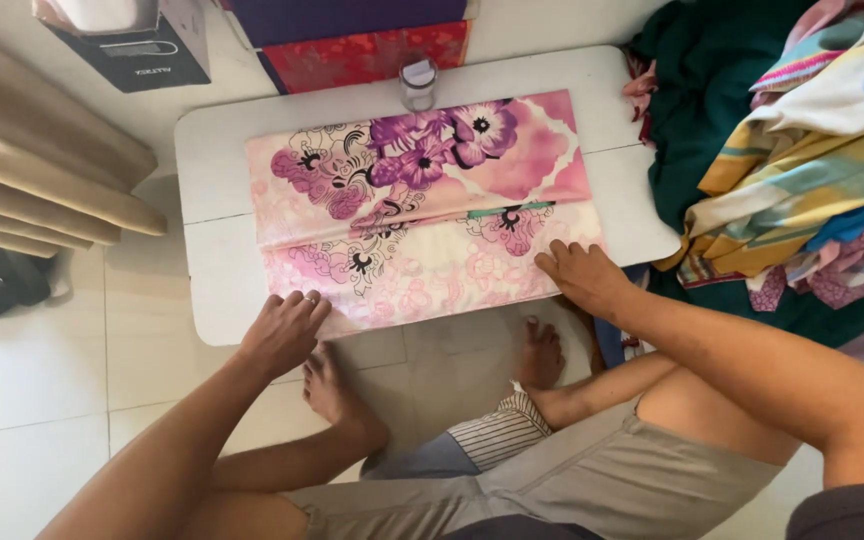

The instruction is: The person uses a lint roller to remove debris from a piece of patterned fabric and then folds it neatly on a small table.

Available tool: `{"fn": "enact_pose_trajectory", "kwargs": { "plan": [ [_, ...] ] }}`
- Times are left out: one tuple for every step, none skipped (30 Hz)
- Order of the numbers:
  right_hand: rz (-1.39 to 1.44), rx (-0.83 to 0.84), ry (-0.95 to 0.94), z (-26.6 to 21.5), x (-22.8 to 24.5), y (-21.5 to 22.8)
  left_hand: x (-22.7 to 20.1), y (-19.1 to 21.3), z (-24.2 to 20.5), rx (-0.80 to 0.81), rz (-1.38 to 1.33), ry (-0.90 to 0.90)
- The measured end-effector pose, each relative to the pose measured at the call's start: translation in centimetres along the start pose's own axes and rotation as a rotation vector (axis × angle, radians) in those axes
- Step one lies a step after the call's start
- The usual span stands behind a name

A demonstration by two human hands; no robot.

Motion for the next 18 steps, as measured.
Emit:
{"fn": "enact_pose_trajectory", "kwargs": {
  "plan": [
    [0.000,-0.001,0.003,0.1,-0.2,-0.2,0.0,1.8,-0.1,0.001,-0.001,0.003],
    [0.067,0.046,0.009,0.1,-0.3,-0.7,0.0,3.5,-0.1,0.066,-0.057,0.002],
    [0.133,0.094,0.015,0.0,-0.5,-1.1,0.0,5.2,-0.2,0.131,-0.112,0.001],
    [0.132,0.092,0.013,-0.1,-1.0,0.0,0.1,5.4,-0.1,0.129,-0.111,0.001],
    [0.159,0.145,0.044,-0.4,-1.5,1.0,0.3,5.6,0.0,0.163,-0.143,-0.002],
    [0.186,0.198,0.079,-0.7,-1.9,2.0,0.3,5.7,-0.1,0.200,-0.177,-0.003],
    [0.184,0.197,0.080,-0.3,-1.7,0.8,0.4,5.6,0.1,0.199,-0.178,-0.001],
    [0.172,0.173,0.077,0.1,-1.4,-0.3,0.4,5.4,0.3,0.200,-0.161,-0.018],
    [0.160,0.150,0.075,0.5,-1.2,-1.4,0.5,5.2,0.5,0.202,-0.144,-0.034],
    [0.159,0.147,0.075,0.4,-1.2,-0.6,0.5,4.6,0.6,0.201,-0.143,-0.032],
    [0.165,0.136,0.075,0.2,-1.3,0.1,0.5,4.0,0.8,0.177,-0.121,-0.055],
    [0.172,0.125,0.074,0.1,-1.3,0.9,0.5,3.3,1.1,0.153,-0.097,-0.080],
    [0.171,0.122,0.073,0.3,-1.5,0.8,0.6,3.4,1.1,0.153,-0.095,-0.078],
    [0.216,0.128,0.094,0.3,-1.5,0.7,0.5,3.5,1.0,0.146,-0.115,-0.106],
    [0.261,0.134,0.116,0.4,-1.5,0.5,0.4,3.4,0.9,0.138,-0.135,-0.133],
    [0.264,0.136,0.116,0.4,-1.6,0.4,0.6,2.6,1.0,0.141,-0.136,-0.135],
    [0.299,0.162,0.162,0.4,-1.4,0.3,0.8,1.7,1.0,0.143,-0.180,-0.159],
    [0.336,0.189,0.209,0.2,-1.3,0.2,0.8,0.8,1.0,0.146,-0.226,-0.184]
  ]
}}
Point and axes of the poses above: each hand's wrist, its own z-axis towards the middle knuckle, its own y-axis out of the back of the hand, x = y × z, the point moved 3 cm from there along z, towards the middle knuckle, and after that the axes turned 4 degrees about -y, right-handed, at the moved point
